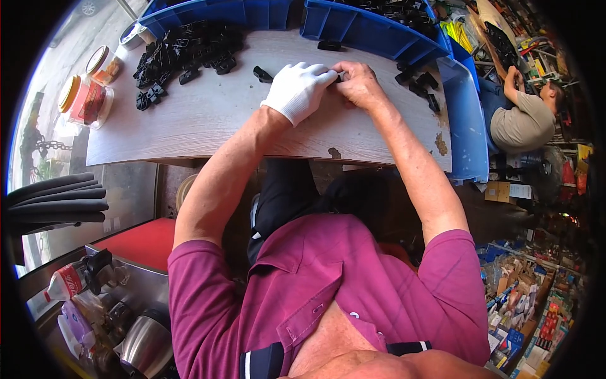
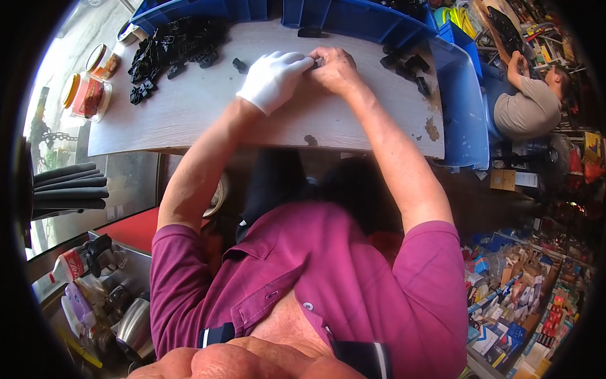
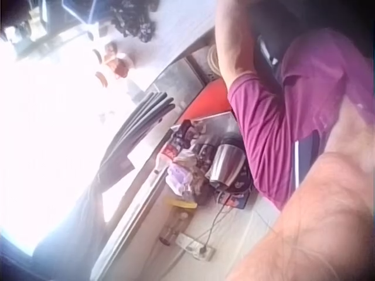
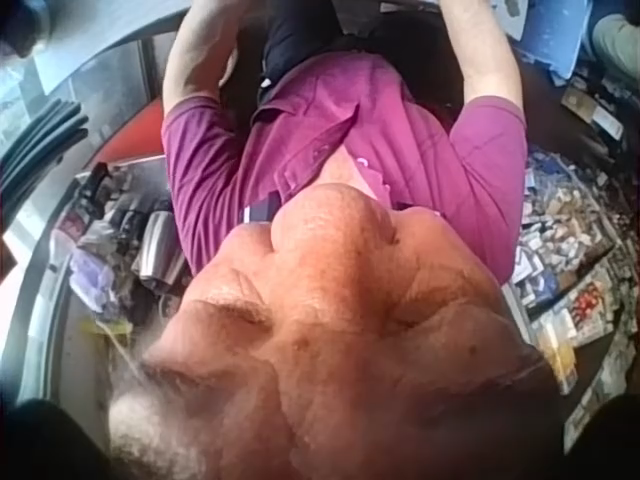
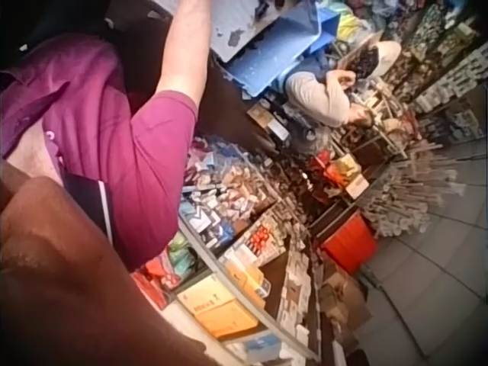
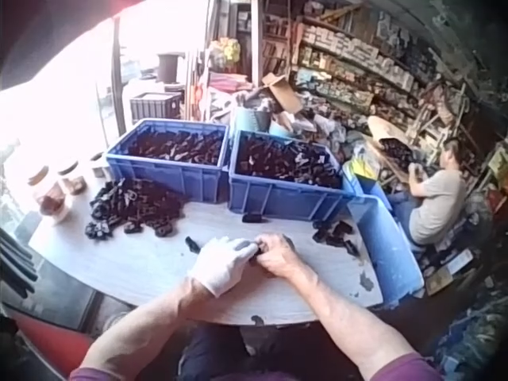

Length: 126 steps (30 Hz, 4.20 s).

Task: The recorder is sorting and inspecting small black plastic parts from blue bins at a workbench.

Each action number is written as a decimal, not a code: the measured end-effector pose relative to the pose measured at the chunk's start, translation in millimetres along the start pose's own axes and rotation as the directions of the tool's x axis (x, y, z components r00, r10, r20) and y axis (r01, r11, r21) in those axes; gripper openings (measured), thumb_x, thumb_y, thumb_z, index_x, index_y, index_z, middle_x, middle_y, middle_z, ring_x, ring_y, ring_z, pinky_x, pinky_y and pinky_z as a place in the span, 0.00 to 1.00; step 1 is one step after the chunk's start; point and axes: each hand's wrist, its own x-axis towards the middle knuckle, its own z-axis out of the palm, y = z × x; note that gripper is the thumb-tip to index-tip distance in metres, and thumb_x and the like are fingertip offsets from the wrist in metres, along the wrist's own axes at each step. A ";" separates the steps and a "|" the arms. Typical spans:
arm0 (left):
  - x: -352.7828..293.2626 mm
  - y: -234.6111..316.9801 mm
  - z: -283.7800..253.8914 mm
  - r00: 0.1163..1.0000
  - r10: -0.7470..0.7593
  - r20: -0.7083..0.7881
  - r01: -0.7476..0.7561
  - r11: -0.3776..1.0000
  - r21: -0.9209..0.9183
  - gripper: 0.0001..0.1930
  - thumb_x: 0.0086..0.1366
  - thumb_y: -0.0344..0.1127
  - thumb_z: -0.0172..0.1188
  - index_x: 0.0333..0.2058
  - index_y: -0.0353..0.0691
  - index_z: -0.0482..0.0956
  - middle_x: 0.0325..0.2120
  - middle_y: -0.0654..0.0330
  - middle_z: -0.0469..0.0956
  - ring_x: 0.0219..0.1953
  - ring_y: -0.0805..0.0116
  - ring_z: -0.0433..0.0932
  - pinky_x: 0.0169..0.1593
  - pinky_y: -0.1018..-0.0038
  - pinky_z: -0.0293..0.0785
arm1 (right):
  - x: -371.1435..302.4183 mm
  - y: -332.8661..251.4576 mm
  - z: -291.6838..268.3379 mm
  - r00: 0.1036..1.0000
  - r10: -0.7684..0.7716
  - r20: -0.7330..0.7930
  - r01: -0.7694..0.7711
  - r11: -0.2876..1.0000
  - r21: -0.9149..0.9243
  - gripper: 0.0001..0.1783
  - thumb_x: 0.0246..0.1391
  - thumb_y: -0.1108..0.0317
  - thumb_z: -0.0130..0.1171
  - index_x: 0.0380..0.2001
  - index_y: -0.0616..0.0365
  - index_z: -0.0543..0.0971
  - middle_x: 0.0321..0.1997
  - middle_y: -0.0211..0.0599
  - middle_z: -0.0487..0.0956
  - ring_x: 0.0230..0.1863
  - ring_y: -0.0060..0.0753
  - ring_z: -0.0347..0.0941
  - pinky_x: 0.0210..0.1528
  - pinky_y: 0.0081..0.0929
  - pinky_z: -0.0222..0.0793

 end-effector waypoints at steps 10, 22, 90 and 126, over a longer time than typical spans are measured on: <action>-14.6 17.0 -8.0 0.998 -0.057 0.025 0.054 0.994 0.098 0.19 0.58 0.26 0.59 0.50 0.41 0.80 0.42 0.53 0.82 0.46 0.50 0.81 0.47 0.58 0.79 | -5.3 -10.2 -3.9 0.994 0.086 0.064 -0.085 0.996 -0.009 0.18 0.48 0.67 0.71 0.45 0.53 0.86 0.26 0.32 0.82 0.26 0.27 0.79 0.32 0.29 0.84; -58.0 -53.6 -62.2 0.982 -0.182 0.045 0.163 0.947 0.277 0.17 0.61 0.27 0.60 0.50 0.41 0.81 0.48 0.50 0.82 0.49 0.48 0.80 0.50 0.58 0.80 | -21.2 28.0 -40.9 0.957 0.280 -0.077 -0.218 0.868 0.447 0.28 0.49 0.60 0.77 0.49 0.62 0.77 0.18 0.24 0.71 0.16 0.19 0.72 0.19 0.26 0.79; -15.8 -3.2 -2.0 0.937 -0.314 -0.150 0.285 0.940 -0.189 0.12 0.65 0.29 0.58 0.45 0.43 0.85 0.41 0.52 0.85 0.44 0.47 0.82 0.50 0.59 0.79 | -15.0 -30.0 9.1 0.967 0.252 0.020 -0.233 0.854 0.465 0.26 0.53 0.71 0.68 0.56 0.56 0.77 0.20 0.27 0.74 0.17 0.20 0.71 0.16 0.28 0.75; 0.0 -22.2 -3.3 0.987 -0.138 0.078 0.155 0.941 -0.300 0.16 0.64 0.29 0.59 0.50 0.44 0.85 0.43 0.53 0.85 0.47 0.48 0.82 0.52 0.60 0.78 | -8.8 -18.3 6.6 0.981 0.176 0.088 -0.191 0.956 0.224 0.20 0.53 0.73 0.64 0.52 0.59 0.81 0.34 0.43 0.84 0.24 0.31 0.81 0.28 0.29 0.83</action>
